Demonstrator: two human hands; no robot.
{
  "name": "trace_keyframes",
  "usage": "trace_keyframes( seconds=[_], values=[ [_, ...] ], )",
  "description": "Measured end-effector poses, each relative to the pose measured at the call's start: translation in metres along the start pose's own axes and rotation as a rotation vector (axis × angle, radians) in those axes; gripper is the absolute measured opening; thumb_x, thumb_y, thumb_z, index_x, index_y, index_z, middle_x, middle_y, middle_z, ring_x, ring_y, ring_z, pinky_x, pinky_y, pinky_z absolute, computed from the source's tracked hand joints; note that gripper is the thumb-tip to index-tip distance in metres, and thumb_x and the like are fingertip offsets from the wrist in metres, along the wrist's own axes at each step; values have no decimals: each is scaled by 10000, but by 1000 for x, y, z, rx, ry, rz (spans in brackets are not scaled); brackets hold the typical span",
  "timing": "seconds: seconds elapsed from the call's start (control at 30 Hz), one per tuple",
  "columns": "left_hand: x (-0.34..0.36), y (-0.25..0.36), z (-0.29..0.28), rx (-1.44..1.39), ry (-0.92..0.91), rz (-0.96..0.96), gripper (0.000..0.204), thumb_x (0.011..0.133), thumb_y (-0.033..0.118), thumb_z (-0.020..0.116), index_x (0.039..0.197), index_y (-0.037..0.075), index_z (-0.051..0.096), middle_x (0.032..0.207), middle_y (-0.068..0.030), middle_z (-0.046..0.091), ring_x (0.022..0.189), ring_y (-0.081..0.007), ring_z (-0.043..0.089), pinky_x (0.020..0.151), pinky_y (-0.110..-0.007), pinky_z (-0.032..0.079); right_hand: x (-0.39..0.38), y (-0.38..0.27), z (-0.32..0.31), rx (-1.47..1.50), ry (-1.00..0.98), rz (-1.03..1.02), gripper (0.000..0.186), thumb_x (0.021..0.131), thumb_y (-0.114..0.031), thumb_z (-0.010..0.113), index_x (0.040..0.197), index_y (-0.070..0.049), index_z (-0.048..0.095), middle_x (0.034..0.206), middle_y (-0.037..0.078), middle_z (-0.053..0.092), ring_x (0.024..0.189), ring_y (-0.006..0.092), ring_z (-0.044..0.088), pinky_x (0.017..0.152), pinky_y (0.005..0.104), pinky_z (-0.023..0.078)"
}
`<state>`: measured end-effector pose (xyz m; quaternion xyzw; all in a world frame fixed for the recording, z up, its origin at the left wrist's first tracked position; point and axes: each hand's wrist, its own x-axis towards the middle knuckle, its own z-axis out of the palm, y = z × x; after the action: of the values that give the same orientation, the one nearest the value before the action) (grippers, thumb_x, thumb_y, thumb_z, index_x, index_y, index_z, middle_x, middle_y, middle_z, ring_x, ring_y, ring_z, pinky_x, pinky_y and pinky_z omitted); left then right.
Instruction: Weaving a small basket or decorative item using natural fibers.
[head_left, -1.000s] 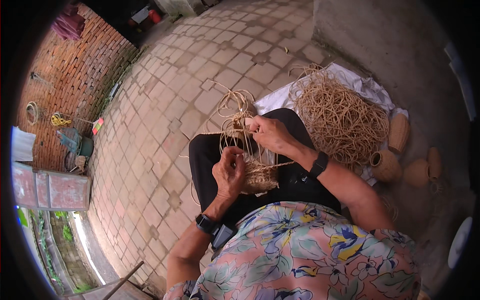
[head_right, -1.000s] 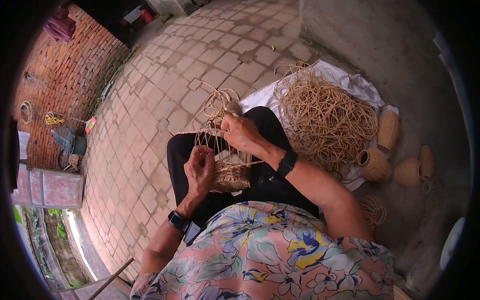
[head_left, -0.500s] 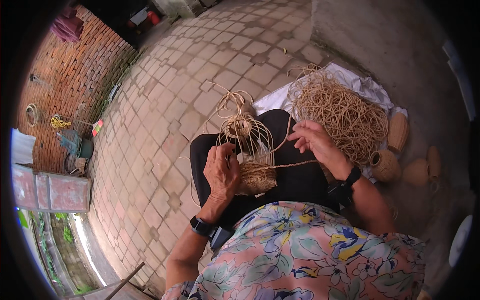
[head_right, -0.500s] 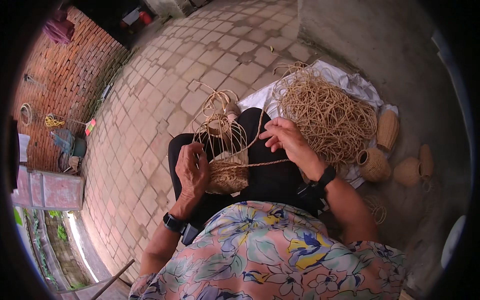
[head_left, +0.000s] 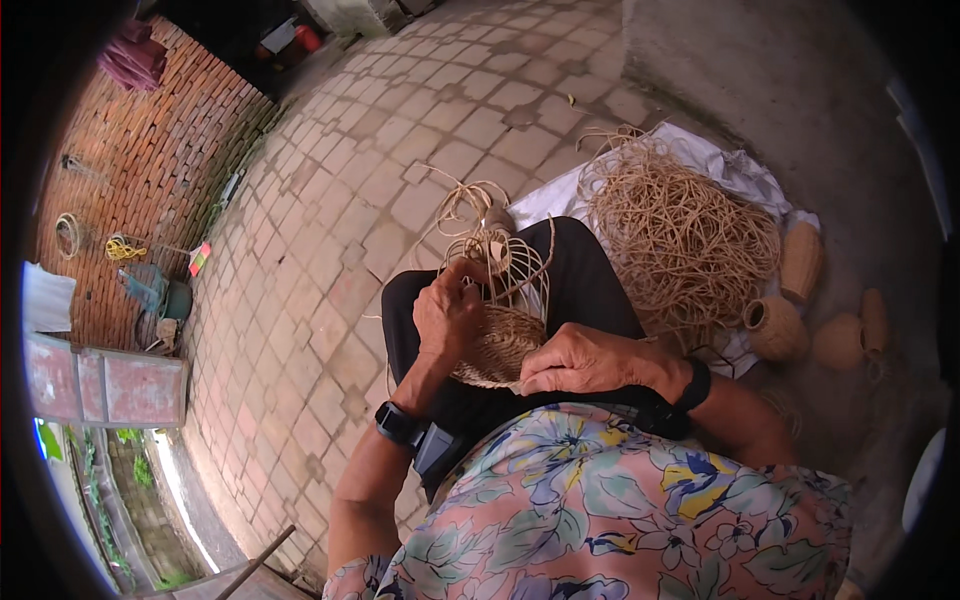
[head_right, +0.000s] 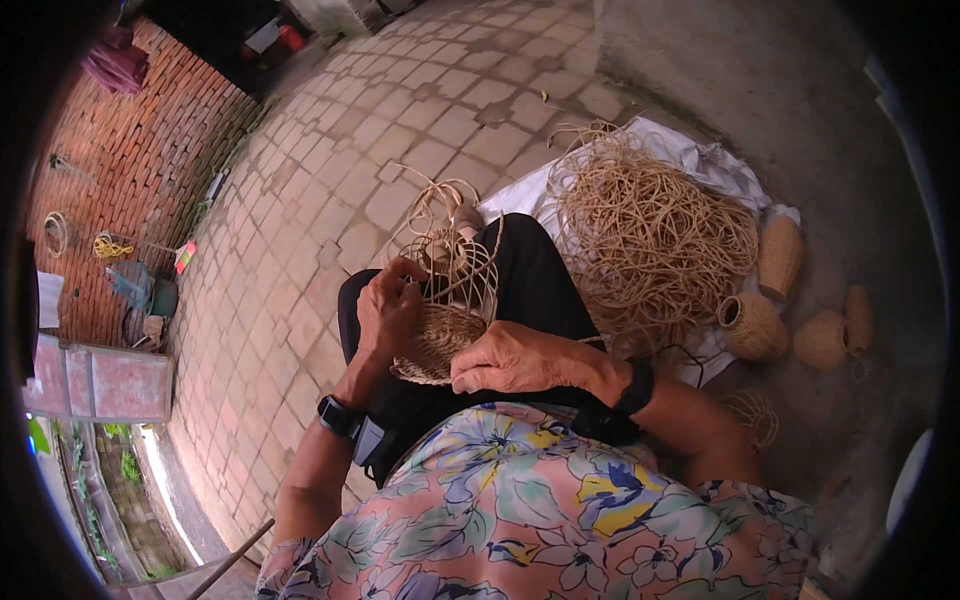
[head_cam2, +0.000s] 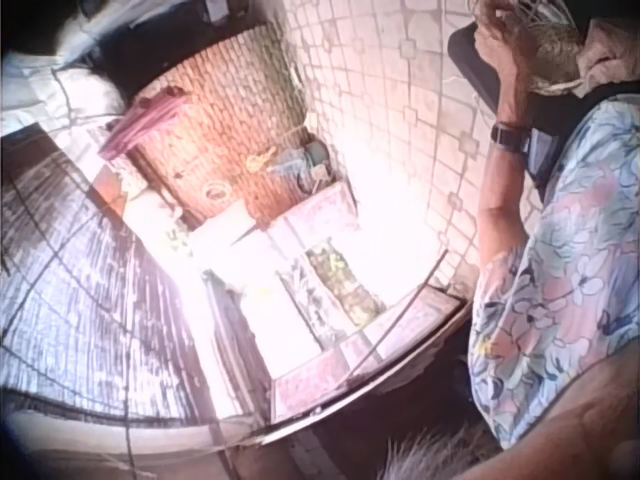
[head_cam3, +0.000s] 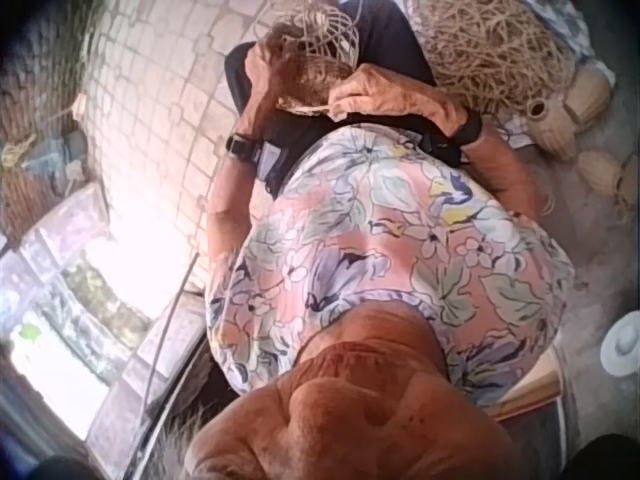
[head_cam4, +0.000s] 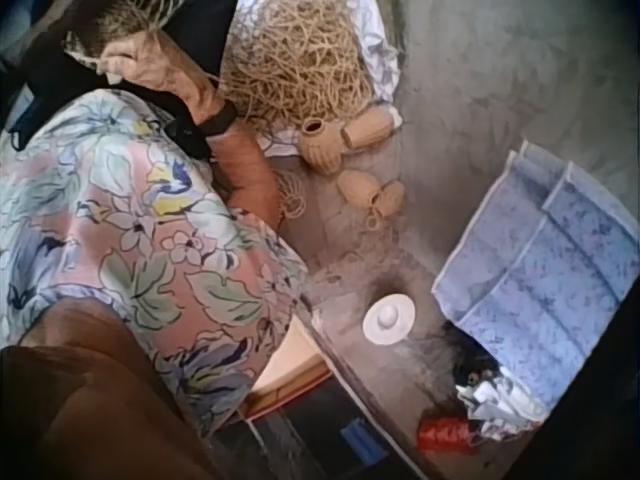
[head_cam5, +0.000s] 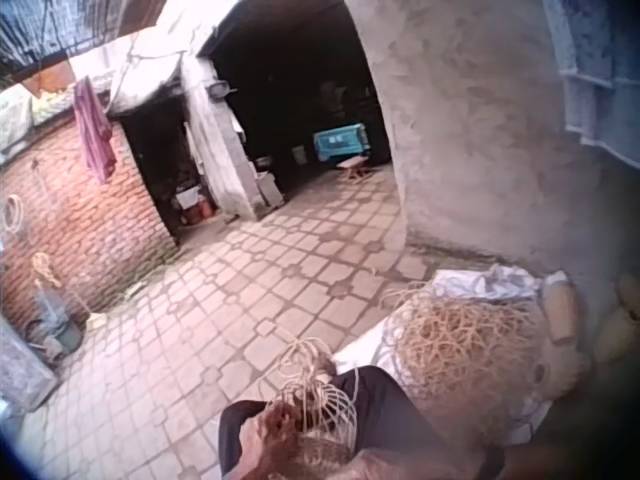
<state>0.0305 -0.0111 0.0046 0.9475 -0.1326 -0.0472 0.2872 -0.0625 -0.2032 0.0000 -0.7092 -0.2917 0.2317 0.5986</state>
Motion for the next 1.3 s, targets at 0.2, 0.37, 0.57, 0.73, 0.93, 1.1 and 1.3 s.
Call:
trace_keyframes(
  seconds=[0.2, 0.37, 0.57, 0.73, 0.93, 1.1, 1.3],
  values=[
    [4, -21, -1, -263, 146, 89, 128, 832, 86, 505, 869, 130, 619, 553, -36, 518, 500, -126, 518, 519, -299, 418, -34, -10, -41, -380, -109, 113, 233, 864, -269, 544, 871, -70, 664, 771, 121, 656, 726, 281, 638, 671, 366, 475],
    [-27, -17, 19, -341, 271, 253, 101, 863, 17, 509, 875, 92, 576, 592, -59, 518, 519, -171, 528, 529, -292, 429, -115, 16, -154, -1448, 835, 251, 164, 858, -186, 539, 801, -62, 630, 704, 135, 556, 644, 287, 546, 632, 393, 438],
    [-44, -37, 36, -407, 242, 110, 88, 867, 23, 520, 870, 88, 579, 588, -56, 514, 519, -143, 513, 523, -287, 418, -49, -7, -58, -63, 453, 440, 257, 889, -251, 570, 922, -17, 672, 664, 76, 640, 519, 120, 573, 466, 262, 462],
    [-51, -41, 32, -573, 192, 57, 72, 890, 35, 522, 912, 54, 588, 618, -24, 512, 562, -71, 456, 537, -261, 412, -5, 55, -13, 839, 455, 529, 373, 919, -408, 576, 875, -37, 560, 635, 60, 601, 455, 96, 545, 371, 215, 420],
    [-50, -39, 13, -471, 102, 103, 115, 897, 106, 550, 995, 72, 600, 593, -53, 499, 541, -113, 475, 550, -277, 412, 15, 66, 2, 950, 614, 403, 201, 959, -265, 539, 873, -83, 535, 648, 29, 581, 478, 94, 522, 397, 237, 419],
    [-35, -16, -29, -78, -268, 195, 255, 893, 292, 594, 1079, 119, 621, 603, -94, 580, 568, -219, 594, 566, -354, 461, 7, 65, 2, 1021, 599, 264, 198, 965, -262, 530, 864, -92, 536, 670, 23, 581, 508, 95, 545, 435, 251, 447],
    [-22, -21, -33, 34, -440, 256, 282, 850, 243, 648, 1091, 95, 639, 653, -103, 628, 595, -204, 632, 569, -350, 476, 9, 66, 1, 1073, 593, 234, 205, 971, -264, 520, 855, -96, 539, 685, 17, 577, 526, 99, 550, 476, 256, 461]
  ],
)
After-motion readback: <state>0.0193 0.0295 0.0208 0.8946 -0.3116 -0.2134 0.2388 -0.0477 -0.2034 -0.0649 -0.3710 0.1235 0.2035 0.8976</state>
